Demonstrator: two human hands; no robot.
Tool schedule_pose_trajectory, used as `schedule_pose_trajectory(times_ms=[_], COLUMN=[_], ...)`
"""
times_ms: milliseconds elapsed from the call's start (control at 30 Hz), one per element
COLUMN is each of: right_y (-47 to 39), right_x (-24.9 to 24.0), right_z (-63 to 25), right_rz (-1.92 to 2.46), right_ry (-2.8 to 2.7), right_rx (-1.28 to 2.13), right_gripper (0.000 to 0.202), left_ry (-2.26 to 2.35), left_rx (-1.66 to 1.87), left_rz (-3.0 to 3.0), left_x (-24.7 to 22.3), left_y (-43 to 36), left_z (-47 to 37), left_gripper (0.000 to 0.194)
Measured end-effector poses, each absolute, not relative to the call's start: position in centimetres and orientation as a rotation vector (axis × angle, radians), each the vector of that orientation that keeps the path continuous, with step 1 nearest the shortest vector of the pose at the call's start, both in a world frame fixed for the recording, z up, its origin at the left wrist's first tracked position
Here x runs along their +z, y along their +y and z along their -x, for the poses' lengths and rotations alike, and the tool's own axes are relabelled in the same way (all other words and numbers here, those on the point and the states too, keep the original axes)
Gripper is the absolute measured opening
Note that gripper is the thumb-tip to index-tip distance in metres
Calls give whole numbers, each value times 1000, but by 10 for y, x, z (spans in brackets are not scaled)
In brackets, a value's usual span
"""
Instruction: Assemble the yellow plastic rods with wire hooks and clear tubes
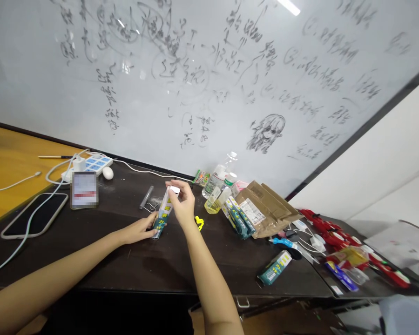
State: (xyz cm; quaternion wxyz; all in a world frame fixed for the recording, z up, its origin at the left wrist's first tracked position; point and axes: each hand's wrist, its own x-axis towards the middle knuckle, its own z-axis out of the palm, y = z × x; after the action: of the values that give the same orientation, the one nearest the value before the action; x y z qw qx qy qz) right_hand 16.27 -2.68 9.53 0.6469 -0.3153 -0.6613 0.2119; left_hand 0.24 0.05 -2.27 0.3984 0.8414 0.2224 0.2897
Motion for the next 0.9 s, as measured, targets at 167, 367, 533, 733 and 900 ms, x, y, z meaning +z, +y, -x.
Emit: schedule_pose_trajectory(times_ms=[167, 367, 533, 733, 900], right_y=[-27, -23, -25, -20, -19], right_x=[96, 99, 95, 97, 102], right_z=[-166, -169, -170, -174, -174], right_rz=[751, 727, 709, 716, 714], right_ry=[-1503, -1458, -1504, -1533, -1586], right_rx=[525, 599, 570, 602, 623], right_gripper=[21, 20, 22, 23, 21], left_ry=[555, 551, 546, 519, 514], left_rx=[746, 738, 727, 723, 737], left_rz=[-2117, -2121, -2118, -2101, -2075], left_x=[-25, -25, -25, -30, -32], left_y=[2, 2, 2, 6, 6], left_z=[-2, -2, -2, -3, -3], left_gripper=[43, 42, 42, 44, 46])
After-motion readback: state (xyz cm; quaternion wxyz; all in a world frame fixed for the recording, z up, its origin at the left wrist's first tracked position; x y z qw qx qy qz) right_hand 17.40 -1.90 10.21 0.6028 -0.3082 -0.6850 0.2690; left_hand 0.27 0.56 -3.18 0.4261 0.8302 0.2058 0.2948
